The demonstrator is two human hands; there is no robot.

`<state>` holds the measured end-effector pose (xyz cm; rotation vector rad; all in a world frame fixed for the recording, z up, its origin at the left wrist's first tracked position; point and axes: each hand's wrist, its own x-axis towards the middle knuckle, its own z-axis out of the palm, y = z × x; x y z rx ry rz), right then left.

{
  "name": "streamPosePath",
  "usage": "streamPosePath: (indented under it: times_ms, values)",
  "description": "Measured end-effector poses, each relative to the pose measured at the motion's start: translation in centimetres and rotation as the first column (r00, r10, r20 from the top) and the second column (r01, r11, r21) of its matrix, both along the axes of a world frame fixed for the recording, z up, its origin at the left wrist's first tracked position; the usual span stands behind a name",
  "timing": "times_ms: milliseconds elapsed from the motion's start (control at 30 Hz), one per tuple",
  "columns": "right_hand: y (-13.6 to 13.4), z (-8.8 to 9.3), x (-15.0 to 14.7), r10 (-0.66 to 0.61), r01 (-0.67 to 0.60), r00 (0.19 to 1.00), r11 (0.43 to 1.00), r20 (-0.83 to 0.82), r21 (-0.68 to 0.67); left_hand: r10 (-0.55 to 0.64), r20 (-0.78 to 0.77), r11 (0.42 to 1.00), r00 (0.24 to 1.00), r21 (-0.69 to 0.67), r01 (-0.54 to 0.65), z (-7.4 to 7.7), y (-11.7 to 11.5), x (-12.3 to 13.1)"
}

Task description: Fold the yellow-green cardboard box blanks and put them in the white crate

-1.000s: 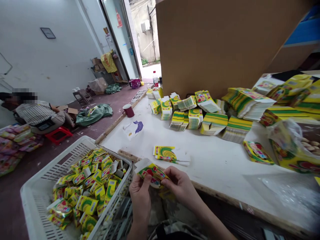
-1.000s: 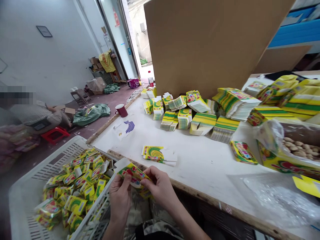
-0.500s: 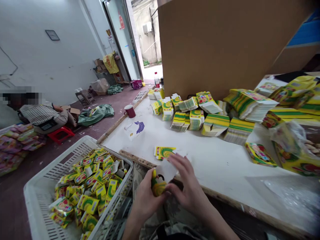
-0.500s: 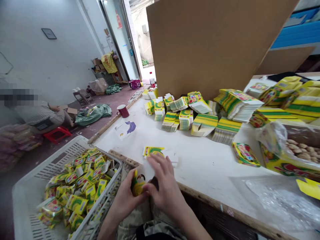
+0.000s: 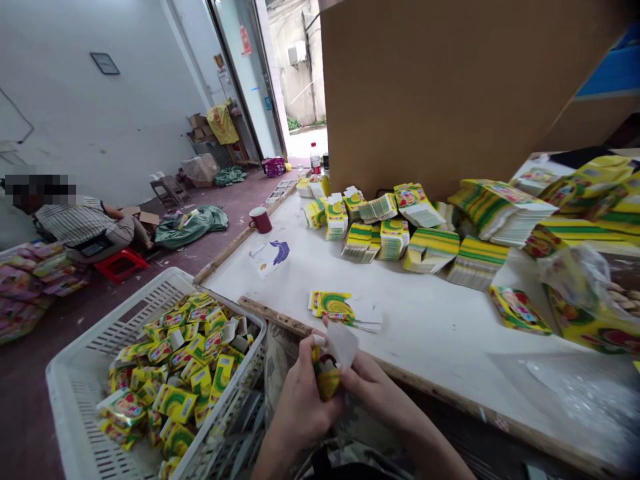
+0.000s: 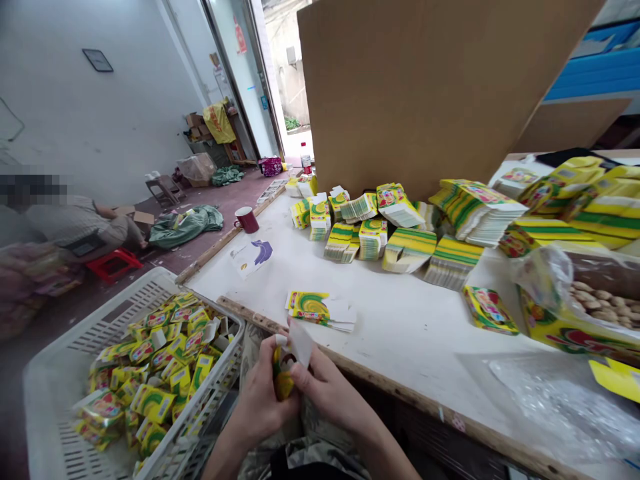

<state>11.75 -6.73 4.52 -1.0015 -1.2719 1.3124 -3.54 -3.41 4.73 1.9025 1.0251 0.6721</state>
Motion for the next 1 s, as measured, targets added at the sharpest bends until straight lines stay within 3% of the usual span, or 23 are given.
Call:
streamPosePath:
  times_ms: [133, 200, 300, 500, 767, 867, 933, 967, 1000]
  values:
    - [0.3, -1.0, -0.6, -0.061, -0.017, 0.944, 0.973, 0.323, 0.231, 0.071, 0.086, 0.996, 0.994, 0.048, -0.075, -1.2, 0.6, 0.0]
    - [0.7, -1.4, -0.5, -0.147, 0.039, 0.923, 0.955, 0.357, 0.293, 0.159, 0.091, 0.983, 0.983, 0.078, -0.167, -1.6, 0.8, -0.1]
    - [1.2, -1.9, 0.2, -0.221, 0.093, 0.895, 0.942, 0.388, 0.322, 0.241, -0.021, 0.968, 0.970, 0.075, -0.239, -1.4, 1.0, -0.5]
    - [1.4, -2.1, 0.9, -0.087, -0.074, 0.828, 0.962, 0.554, 0.261, 0.204, -0.141, 0.975, 0.969, 0.113, -0.189, 0.2, 1.8, -1.5]
    - [1.5, 0.2, 2.6, 0.030, -0.187, 0.822, 0.958, 0.568, 0.220, 0.091, -0.143, 0.996, 0.986, 0.011, -0.090, 1.2, 1.8, -2.2]
    - [1.1, -1.0, 1.6, -0.136, -0.009, 0.855, 0.961, 0.500, 0.277, 0.130, -0.076, 0.991, 0.989, 0.041, -0.127, 1.0, 1.7, -1.7]
    - [1.3, -2.1, 1.1, -0.216, 0.078, 0.857, 0.952, 0.468, 0.295, 0.194, 0.072, 0.981, 0.978, -0.042, -0.191, 0.6, 1.9, -1.6]
    - [1.6, -2.6, 1.1, -0.241, 0.107, 0.839, 0.952, 0.488, 0.287, 0.298, 0.211, 0.953, 0.931, -0.129, -0.275, 0.4, 2.2, -1.6]
    - [2.1, -3.0, 1.3, -0.268, 0.139, 0.807, 0.952, 0.526, 0.271, 0.443, 0.362, 0.894, 0.820, -0.241, -0.377, 0.1, 2.6, -1.8]
